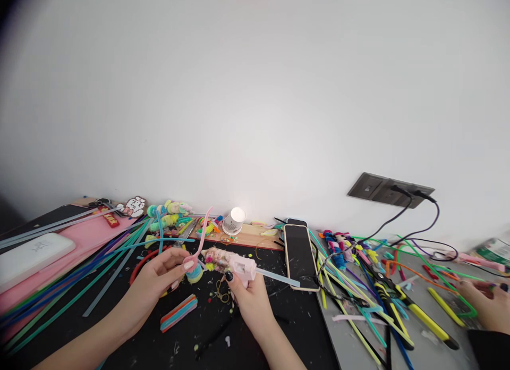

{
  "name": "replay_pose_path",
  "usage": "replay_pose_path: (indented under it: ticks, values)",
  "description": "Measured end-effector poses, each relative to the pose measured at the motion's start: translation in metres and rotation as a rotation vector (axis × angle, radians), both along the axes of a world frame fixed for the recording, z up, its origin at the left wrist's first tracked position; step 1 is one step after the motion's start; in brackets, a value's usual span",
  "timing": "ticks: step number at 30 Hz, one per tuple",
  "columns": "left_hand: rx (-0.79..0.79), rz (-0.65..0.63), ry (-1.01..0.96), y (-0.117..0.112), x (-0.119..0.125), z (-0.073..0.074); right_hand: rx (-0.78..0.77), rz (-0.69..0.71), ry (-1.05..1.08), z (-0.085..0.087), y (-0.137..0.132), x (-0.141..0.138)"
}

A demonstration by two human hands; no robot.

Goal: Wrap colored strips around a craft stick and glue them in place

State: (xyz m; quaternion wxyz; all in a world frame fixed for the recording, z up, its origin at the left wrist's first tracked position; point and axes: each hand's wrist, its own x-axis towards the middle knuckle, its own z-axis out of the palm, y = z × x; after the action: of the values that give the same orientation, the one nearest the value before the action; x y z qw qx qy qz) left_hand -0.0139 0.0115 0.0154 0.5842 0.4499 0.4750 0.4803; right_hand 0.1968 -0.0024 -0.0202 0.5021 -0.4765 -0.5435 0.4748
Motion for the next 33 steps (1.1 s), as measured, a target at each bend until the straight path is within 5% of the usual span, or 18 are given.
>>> replay_pose_path:
  ticks: [13, 33]
  values:
    - [-0.004, -0.040, 0.011, -0.0012, 0.0007, 0.0019, -0.103, -0.096, 0.099, 0.0008, 0.0008, 0.0001]
    - [0.018, -0.075, -0.006, 0.0009, 0.0003, -0.0048, -0.031, -0.095, 0.099, 0.0047, 0.0010, -0.0006]
